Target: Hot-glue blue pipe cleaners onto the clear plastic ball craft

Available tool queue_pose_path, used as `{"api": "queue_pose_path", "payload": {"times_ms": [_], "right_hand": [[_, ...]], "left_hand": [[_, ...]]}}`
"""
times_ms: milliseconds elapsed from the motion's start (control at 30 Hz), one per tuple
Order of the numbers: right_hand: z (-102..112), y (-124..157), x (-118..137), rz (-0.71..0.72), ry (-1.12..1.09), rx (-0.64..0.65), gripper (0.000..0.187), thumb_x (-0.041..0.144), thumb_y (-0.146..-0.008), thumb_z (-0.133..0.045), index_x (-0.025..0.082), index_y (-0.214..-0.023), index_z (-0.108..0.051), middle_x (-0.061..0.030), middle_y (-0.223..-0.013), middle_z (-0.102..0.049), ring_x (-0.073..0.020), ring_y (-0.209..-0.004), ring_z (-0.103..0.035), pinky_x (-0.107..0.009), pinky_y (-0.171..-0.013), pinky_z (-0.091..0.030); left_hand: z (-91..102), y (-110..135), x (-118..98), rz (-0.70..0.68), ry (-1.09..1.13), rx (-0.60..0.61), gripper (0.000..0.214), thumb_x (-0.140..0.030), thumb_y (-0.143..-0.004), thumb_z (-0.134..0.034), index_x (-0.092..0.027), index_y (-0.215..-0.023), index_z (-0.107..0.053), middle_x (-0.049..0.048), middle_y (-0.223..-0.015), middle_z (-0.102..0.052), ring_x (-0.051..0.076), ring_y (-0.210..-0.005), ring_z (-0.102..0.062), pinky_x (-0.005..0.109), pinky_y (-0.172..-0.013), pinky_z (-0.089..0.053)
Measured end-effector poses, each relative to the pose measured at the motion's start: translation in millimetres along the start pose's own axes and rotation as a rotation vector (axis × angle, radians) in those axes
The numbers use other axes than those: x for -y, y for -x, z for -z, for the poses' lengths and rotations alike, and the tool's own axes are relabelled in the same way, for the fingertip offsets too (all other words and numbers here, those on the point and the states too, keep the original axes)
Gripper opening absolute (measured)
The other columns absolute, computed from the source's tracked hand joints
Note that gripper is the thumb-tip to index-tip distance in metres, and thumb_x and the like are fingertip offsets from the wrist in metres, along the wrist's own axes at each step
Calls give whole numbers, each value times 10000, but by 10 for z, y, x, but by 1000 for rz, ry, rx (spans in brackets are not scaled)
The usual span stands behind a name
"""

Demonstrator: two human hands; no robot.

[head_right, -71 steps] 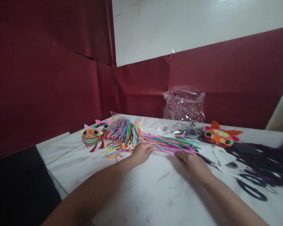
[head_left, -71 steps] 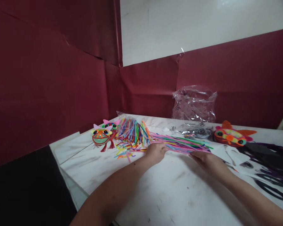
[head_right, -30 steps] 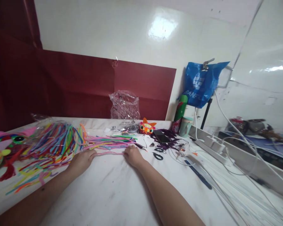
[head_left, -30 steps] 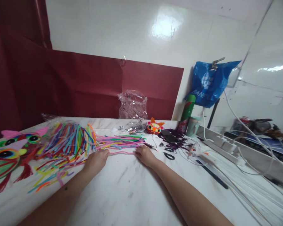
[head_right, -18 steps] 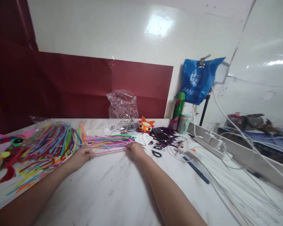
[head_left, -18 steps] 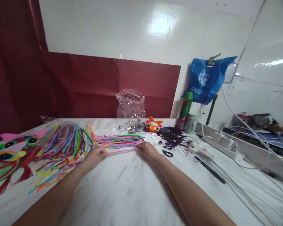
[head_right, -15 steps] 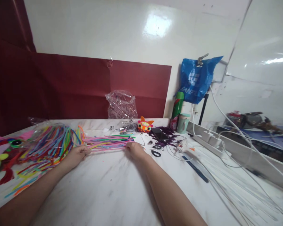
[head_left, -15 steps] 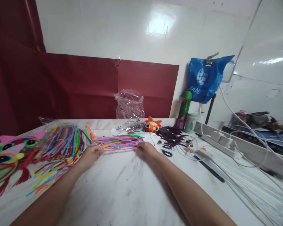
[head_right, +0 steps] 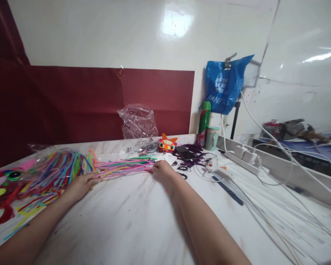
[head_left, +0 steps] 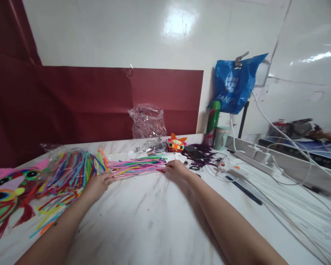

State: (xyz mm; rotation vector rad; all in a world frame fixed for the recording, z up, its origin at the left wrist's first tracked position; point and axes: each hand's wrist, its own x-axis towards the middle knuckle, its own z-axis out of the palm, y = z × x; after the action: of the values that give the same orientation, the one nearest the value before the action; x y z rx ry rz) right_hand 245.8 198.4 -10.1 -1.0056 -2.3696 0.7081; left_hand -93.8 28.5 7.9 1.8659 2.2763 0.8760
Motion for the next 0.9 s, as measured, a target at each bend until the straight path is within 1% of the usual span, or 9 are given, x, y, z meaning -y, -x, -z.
{"api": "queue_pose_path", "payload": {"times_ms": [67, 200, 367, 467, 533, 600, 700, 800, 900], "right_hand": [[15, 2, -8, -9, -7, -1, 299, 337, -913, -578, 152, -1148, -587, -57, -1145, -616, -221, -960, -629, -399, -801, -541], [31, 33, -24, -24, -11, -17, 296, 327, -911, -582, 157, -1153, -587, -62, -1163, -612, -216, -963, -627, -395, -800, -540], [8, 50, -35, -50, -18, -65, 289, 327, -920, -569, 162, -1157, -580, -68, -1153, -613, -206, -959, -628, -401, -809, -538], [19, 40, -83, -64, -29, -92, 289, 327, -919, -570, 160, -1155, -580, -67, -1148, -615, -204, -952, -630, -398, -802, -540], [54, 35, -136, -67, -39, -97, 288, 326, -920, -570, 156, -1151, -580, -66, -1132, -620, -199, -938, -634, -394, -793, -542], [102, 39, -192, -62, -52, -85, 269, 326, -924, -564, 155, -1130, -588, -62, -1104, -630, -187, -909, -639, -379, -776, -546], [141, 58, -247, -37, -79, -42, 226, 329, -928, -558, 147, -1049, -614, -41, -1006, -653, -158, -823, -644, -340, -727, -549], [103, 76, -239, -9, -114, 14, 220, 342, -923, -565, 132, -918, -630, -2, -839, -655, -122, -690, -630, -293, -649, -537], [34, 85, -179, 15, -169, 48, 274, 373, -926, -553, 133, -809, -614, 32, -706, -619, -97, -586, -589, -263, -592, -506]], "left_hand": [[13, 8, 24, -17, -54, 46, 277, -404, -762, -455, -195, -634, -584, -5, -544, -548, 170, -565, -518, 245, -556, -335], [40, 5, 66, -73, -61, 121, 181, -319, -704, -500, -200, -622, -610, -1, -611, -602, 185, -658, -567, 241, -620, -369], [23, -5, 85, -73, -52, 62, 231, -364, -760, -459, -212, -795, -630, 14, -707, -635, 190, -689, -573, 249, -652, -391], [28, 8, 53, -103, -15, 51, 245, -396, -749, -460, -203, -734, -609, 35, -764, -632, 201, -752, -567, 261, -692, -395], [65, 28, 8, -125, 31, 89, 243, -412, -713, -486, -196, -661, -584, 31, -718, -607, 194, -720, -545, 256, -666, -396], [125, 51, -42, -126, 141, 168, 258, -437, -678, -515, -190, -622, -564, 16, -658, -574, 173, -654, -509, 243, -605, -388], [202, 73, -78, -82, 280, 259, 279, -458, -615, -566, -181, -585, -556, -13, -579, -521, 141, -576, -442, 227, -540, -356], [214, 69, -44, -28, 258, 210, 257, -427, -566, -572, -180, -525, -516, -38, -501, -442, 124, -534, -384, 223, -511, -313], [190, 57, 11, 10, 247, 122, 275, -451, -616, -510, -187, -542, -483, -39, -503, -424, 122, -522, -369, 224, -495, -291]]}}
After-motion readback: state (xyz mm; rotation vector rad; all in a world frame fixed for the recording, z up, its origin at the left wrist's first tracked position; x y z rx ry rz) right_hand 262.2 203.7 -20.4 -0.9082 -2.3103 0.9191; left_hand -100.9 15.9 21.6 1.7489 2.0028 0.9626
